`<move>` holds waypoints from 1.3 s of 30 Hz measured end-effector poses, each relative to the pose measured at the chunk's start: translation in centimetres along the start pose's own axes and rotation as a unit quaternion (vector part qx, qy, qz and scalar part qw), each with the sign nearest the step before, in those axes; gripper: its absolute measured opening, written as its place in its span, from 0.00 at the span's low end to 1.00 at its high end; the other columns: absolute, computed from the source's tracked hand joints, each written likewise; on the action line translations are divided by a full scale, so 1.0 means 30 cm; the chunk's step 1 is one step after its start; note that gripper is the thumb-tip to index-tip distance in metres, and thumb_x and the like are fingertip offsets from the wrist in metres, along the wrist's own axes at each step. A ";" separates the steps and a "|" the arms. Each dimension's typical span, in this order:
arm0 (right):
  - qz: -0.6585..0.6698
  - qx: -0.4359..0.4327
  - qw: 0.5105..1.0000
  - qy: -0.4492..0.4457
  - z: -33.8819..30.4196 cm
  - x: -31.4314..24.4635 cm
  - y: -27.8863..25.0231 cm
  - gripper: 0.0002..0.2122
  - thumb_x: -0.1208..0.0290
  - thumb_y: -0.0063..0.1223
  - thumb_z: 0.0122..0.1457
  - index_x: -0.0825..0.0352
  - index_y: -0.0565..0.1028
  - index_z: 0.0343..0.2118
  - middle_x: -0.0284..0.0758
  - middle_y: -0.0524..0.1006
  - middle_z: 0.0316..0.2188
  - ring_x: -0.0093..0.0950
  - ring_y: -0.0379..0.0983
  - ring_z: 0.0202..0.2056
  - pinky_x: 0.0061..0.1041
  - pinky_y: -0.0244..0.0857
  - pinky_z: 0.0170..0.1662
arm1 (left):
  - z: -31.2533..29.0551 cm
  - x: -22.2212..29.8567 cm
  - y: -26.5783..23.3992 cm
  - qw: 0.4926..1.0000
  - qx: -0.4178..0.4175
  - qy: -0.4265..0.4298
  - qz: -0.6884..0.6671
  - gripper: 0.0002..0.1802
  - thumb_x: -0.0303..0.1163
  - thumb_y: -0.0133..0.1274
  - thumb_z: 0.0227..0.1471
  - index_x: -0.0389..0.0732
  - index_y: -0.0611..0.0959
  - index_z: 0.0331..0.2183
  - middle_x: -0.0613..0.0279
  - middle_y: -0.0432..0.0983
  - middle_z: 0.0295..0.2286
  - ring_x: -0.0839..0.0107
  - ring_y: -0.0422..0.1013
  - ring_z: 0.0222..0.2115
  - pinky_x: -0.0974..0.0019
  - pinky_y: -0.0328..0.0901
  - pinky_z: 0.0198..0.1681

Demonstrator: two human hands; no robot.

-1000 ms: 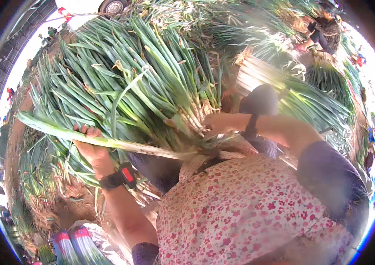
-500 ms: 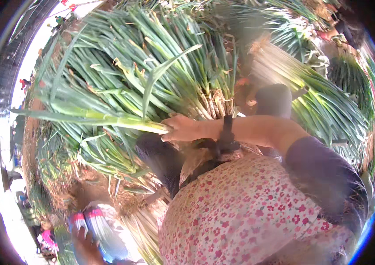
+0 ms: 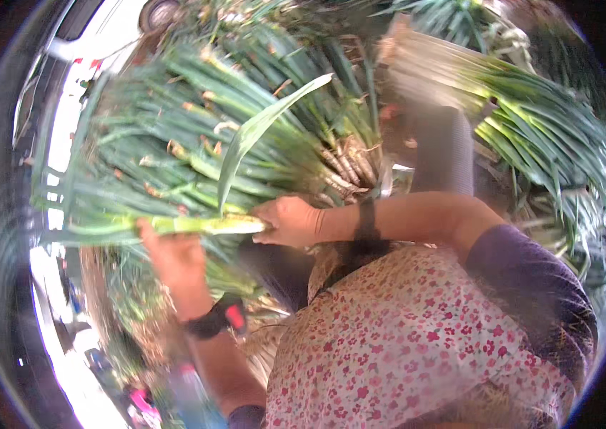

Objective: The person pulls green onions from a pile, peels away the outer layers by hand, and places the cleaned onions into a metal frame before setting the bundle aside.

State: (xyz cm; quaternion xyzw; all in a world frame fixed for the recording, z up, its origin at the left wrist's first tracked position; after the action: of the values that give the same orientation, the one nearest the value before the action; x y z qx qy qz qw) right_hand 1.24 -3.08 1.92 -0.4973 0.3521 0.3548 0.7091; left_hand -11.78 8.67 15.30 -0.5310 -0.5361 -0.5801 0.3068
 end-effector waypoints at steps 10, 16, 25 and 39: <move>0.185 0.135 0.973 0.014 0.026 0.144 -0.285 0.20 0.59 0.55 0.47 0.70 0.71 0.38 0.41 0.74 0.30 0.31 0.71 0.34 0.27 0.64 0.38 | 0.095 -0.352 0.380 0.972 -0.216 -0.062 -0.066 0.22 0.49 0.45 0.52 0.44 0.68 0.42 0.71 0.61 0.21 0.80 0.54 0.16 0.74 0.54 0.20; -0.066 0.044 0.997 0.027 0.019 0.197 -0.302 0.12 0.62 0.50 0.44 0.66 0.76 0.25 0.42 0.74 0.23 0.38 0.71 0.27 0.32 0.64 0.31 | 0.079 -0.458 0.408 0.992 -0.112 -0.054 -0.004 0.15 0.45 0.49 0.50 0.45 0.69 0.30 0.71 0.60 0.20 0.79 0.55 0.16 0.73 0.54 0.21; -0.067 -0.002 0.994 0.091 -0.059 0.367 -0.265 0.11 0.63 0.49 0.43 0.64 0.76 0.26 0.43 0.74 0.22 0.40 0.71 0.27 0.34 0.64 0.30 | 0.092 -0.547 0.388 0.968 -0.197 -0.152 -0.035 0.18 0.46 0.48 0.50 0.45 0.69 0.39 0.70 0.60 0.21 0.79 0.55 0.15 0.74 0.54 0.20; -0.302 -0.385 0.783 0.384 -0.619 0.774 -0.305 0.14 0.63 0.47 0.53 0.67 0.76 0.35 0.41 0.74 0.35 0.38 0.71 0.35 0.42 0.62 0.39 | 0.464 0.301 0.133 0.966 -0.249 -0.002 -0.066 0.23 0.52 0.39 0.53 0.39 0.68 0.36 0.68 0.58 0.21 0.79 0.52 0.15 0.76 0.51 0.19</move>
State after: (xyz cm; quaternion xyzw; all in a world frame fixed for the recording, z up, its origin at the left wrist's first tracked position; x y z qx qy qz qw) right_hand 17.95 -19.59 -18.49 -0.9049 0.2610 0.0085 0.3361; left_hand -6.33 22.84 23.09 -0.5554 -0.4091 -0.7131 0.1248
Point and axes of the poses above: each hand's wrist, its own z-axis towards the middle knuckle, its own y-axis out of the palm, x = y × z, the point moved 1 cm from there along z, towards the middle knuckle
